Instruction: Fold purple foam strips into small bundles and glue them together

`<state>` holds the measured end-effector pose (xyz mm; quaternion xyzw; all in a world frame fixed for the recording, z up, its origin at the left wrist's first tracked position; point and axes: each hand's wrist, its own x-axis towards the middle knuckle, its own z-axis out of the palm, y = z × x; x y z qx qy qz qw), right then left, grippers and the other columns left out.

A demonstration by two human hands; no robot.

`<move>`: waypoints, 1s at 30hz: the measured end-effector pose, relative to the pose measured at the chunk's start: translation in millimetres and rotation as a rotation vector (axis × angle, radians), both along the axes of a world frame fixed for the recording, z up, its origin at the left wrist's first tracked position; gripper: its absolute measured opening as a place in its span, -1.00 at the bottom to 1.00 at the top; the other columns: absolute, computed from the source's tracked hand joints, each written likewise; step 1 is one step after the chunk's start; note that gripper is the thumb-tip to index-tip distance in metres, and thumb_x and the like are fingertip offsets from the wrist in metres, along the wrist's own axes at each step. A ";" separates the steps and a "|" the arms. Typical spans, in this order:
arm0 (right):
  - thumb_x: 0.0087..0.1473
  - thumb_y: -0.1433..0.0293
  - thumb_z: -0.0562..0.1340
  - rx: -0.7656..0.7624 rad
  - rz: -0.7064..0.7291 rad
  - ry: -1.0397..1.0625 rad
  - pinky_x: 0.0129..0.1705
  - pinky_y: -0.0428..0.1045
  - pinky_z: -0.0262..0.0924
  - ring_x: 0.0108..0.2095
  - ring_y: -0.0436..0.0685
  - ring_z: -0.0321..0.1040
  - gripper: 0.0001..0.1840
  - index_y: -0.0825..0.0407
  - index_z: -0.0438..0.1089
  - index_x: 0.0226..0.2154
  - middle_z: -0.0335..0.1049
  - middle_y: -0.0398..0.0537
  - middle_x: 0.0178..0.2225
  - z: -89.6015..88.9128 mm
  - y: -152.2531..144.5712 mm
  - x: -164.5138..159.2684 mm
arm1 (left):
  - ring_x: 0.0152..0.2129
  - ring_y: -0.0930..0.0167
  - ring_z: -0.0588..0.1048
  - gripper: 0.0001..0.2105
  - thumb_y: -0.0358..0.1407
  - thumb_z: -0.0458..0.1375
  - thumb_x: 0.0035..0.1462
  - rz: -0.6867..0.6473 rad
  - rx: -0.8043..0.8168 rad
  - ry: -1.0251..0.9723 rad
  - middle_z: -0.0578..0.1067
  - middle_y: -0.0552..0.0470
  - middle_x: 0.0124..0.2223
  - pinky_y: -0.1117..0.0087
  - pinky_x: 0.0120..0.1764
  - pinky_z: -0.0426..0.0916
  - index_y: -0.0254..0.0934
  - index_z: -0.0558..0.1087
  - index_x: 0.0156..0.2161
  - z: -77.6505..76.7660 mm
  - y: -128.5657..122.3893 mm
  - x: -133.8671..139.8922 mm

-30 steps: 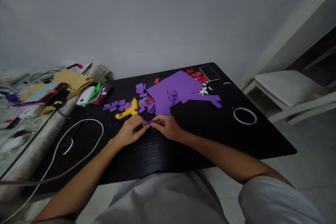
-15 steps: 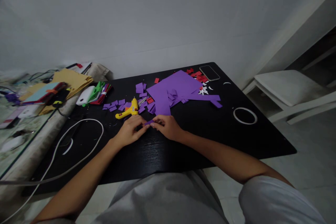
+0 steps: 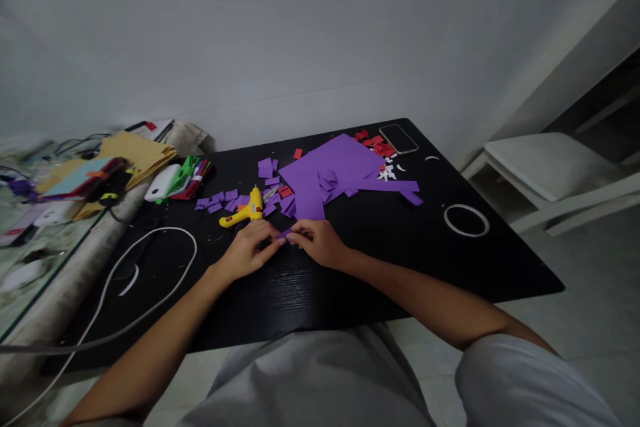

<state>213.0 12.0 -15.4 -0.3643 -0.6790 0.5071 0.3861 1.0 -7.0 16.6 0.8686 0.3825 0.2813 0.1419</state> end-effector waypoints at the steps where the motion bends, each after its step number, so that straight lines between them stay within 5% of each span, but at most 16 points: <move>1: 0.12 0.27 0.28 0.005 0.001 -0.002 -0.35 -0.06 0.40 -0.46 0.03 0.47 -0.79 0.10 0.49 -0.34 0.53 -0.06 -0.44 -0.1 0.3 0.1 | -0.40 0.41 0.41 -0.86 -0.29 0.13 0.29 0.000 0.000 -0.004 0.47 0.03 -0.37 0.34 -0.24 0.31 -0.27 0.41 -0.31 0.2 0.0 0.1; 30: 0.14 0.24 0.28 0.010 -0.023 -0.003 -0.38 -0.07 0.37 -0.48 0.03 0.45 -0.76 0.10 0.50 -0.34 0.52 -0.07 -0.44 -0.5 0.0 -0.9 | -0.41 0.42 0.39 -0.83 -0.29 0.10 0.31 0.023 -0.017 -0.019 0.43 0.05 -0.40 0.36 -0.26 0.30 -0.28 0.40 -0.33 -1.0 0.2 1.3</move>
